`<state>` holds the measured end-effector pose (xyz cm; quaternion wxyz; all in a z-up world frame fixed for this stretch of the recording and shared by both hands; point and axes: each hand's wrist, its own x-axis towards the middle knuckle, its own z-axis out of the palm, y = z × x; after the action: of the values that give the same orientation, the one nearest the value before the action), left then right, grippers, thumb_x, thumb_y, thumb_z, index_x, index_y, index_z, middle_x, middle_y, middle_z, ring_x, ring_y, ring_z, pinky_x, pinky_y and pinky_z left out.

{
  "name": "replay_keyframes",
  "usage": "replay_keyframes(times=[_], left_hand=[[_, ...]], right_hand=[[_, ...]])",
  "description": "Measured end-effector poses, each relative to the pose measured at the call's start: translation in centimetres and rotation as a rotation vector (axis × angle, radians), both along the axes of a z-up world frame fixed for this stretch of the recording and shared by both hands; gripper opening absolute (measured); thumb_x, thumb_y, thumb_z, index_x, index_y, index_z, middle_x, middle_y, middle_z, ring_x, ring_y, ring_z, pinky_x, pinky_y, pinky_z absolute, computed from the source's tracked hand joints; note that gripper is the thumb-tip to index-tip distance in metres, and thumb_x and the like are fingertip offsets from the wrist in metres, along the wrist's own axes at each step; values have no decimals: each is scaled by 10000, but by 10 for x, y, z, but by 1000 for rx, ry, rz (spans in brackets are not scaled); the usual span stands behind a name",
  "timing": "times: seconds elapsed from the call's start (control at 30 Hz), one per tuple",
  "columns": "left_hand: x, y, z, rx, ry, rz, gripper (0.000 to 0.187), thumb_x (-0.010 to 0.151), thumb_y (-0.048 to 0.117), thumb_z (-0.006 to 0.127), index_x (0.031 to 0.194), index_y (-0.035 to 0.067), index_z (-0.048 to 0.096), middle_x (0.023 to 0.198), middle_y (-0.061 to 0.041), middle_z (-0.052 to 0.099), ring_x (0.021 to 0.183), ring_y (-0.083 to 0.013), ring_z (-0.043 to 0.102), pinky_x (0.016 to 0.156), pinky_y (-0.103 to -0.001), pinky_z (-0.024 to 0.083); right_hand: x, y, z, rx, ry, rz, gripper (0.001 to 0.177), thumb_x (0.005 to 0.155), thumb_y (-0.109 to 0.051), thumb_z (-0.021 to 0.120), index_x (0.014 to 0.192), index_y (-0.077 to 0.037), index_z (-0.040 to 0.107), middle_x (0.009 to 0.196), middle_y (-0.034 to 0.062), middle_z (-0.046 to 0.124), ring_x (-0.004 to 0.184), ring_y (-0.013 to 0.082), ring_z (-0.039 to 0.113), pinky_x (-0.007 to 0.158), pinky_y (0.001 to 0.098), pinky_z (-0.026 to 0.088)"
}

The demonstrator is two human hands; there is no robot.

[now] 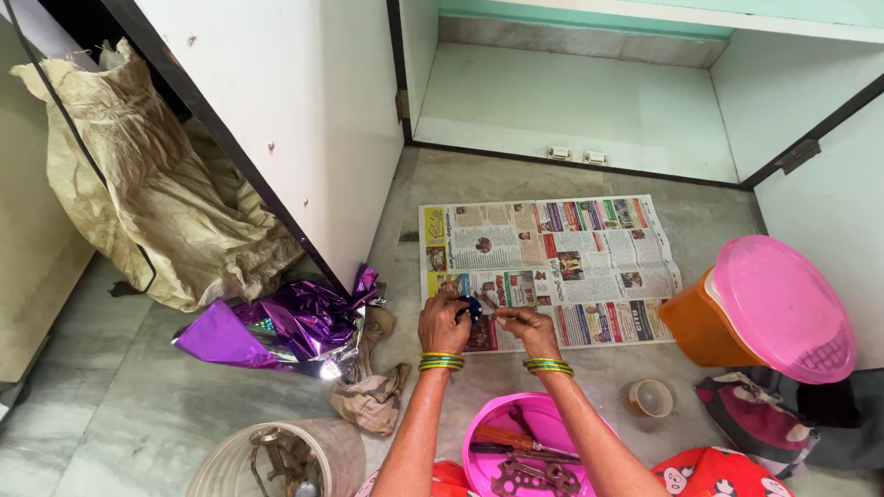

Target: The person sits on the floor and organizes small metal tools and parts from a pink bowl into a blue cylindrical container. They use a screwdriver to manipulate the items and place them into the container.

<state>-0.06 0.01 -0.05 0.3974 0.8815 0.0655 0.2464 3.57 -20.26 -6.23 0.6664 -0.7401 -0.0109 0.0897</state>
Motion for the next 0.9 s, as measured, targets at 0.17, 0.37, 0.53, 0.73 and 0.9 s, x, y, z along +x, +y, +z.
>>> replay_keyframes(times=[0.17, 0.37, 0.53, 0.73, 0.9], left_hand=[[-1, 8, -11, -206, -40, -25, 169, 795, 98, 656, 904, 88, 784, 1069, -78, 752, 1056, -295, 675, 924, -399, 522], [-2, 21, -35, -380, -12, 65, 295, 865, 73, 552, 1033, 122, 789, 1075, -99, 762, 1028, -287, 717, 890, -370, 536], [-14, 24, -49, -437, 26, 140, 290, 851, 85, 579, 1055, 129, 780, 1048, -93, 771, 957, -272, 733, 824, -368, 547], [-35, 16, -52, -421, 119, 186, 229, 819, 130, 661, 1014, 116, 780, 992, -79, 763, 819, -242, 729, 756, -371, 550], [-38, 17, -47, -391, 56, 163, 214, 828, 142, 677, 1014, 97, 775, 976, -92, 754, 805, -244, 715, 752, -372, 549]], right_hand=[[-2, 1, 1, 24, 23, -16, 221, 841, -70, 753, 1051, -53, 822, 923, -1, 780, 816, 82, 667, 760, 250, 516], [-4, 0, 2, 24, 37, -23, 223, 835, -76, 759, 1048, -58, 824, 921, 4, 786, 808, 86, 668, 746, 248, 502], [-10, 0, 4, 23, 49, -27, 210, 844, -92, 758, 1039, -70, 831, 910, 4, 786, 795, 87, 651, 720, 253, 484], [-17, -8, 14, -21, 44, -34, 200, 836, -113, 764, 1021, -84, 833, 877, -19, 787, 769, 74, 663, 675, 242, 456], [-17, -19, 20, -23, -34, -38, 175, 843, -139, 768, 997, -99, 841, 842, -8, 782, 735, 72, 661, 632, 253, 454]])
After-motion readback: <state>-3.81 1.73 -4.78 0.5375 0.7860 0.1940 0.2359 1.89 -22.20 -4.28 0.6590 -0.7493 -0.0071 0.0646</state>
